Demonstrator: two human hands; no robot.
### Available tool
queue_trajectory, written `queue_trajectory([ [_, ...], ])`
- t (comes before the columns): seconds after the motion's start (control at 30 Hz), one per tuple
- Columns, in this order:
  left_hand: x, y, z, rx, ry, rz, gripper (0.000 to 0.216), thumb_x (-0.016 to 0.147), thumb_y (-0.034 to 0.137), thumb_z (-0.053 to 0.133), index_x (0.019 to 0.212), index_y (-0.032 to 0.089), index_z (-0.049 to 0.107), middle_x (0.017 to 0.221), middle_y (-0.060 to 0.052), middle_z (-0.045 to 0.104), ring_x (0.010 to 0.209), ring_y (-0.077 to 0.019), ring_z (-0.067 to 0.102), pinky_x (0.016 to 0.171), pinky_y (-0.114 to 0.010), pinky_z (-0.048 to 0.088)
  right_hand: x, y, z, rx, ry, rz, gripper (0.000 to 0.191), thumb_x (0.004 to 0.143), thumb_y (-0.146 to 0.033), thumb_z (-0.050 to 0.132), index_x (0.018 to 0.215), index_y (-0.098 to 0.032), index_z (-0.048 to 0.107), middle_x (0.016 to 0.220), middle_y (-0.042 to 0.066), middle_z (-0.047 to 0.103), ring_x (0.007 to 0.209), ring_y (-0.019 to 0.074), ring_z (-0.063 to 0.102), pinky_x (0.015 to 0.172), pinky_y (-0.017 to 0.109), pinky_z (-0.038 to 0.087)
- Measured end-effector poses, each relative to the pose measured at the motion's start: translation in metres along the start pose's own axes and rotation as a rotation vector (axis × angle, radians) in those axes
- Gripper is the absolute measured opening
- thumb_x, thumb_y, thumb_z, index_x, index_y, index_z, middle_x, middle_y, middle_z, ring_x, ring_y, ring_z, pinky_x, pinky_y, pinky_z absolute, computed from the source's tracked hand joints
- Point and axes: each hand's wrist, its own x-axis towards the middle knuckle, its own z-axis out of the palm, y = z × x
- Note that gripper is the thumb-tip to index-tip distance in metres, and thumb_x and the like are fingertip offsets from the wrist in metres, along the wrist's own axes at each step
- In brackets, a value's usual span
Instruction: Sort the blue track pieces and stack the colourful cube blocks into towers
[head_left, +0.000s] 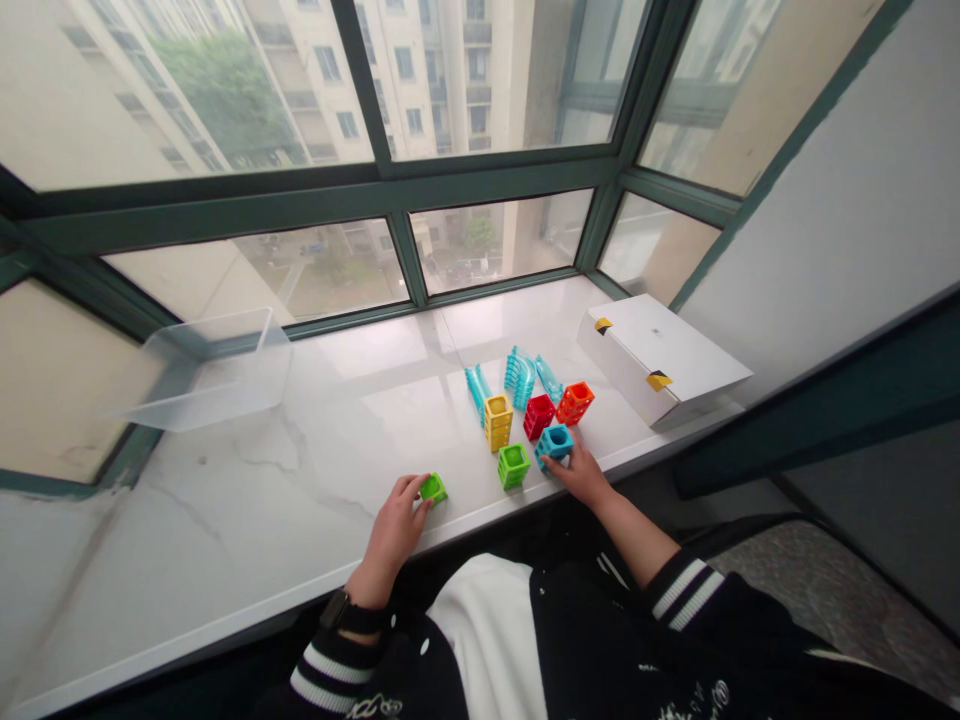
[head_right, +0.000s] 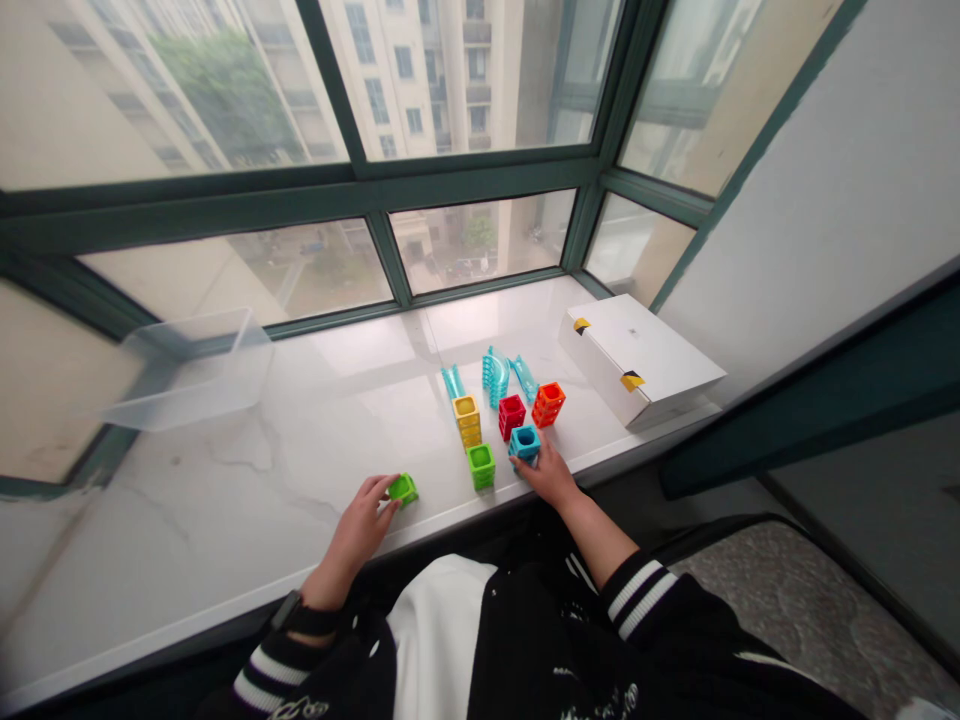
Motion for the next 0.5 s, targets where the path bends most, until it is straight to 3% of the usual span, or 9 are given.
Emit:
queue_trajectory([
  [0.5, 0.000, -0.011, 0.004, -0.042, -0.030, 0.016, 0.045, 0.093, 0.031, 0.064, 0.138, 0.029, 0.063, 0.130, -0.007, 0.065, 0.117, -0.0243, 0.068, 0.098, -0.039, 0.060, 0.005, 0.009, -0.009, -0.039, -0.039, 0.032, 0.060, 0.087, -0.058, 0.072, 0.134, -0.024, 0.058, 0.127, 0.013, 0.072, 0.117, 0.0355, 0.071, 0.101, 0.055, 0.057],
])
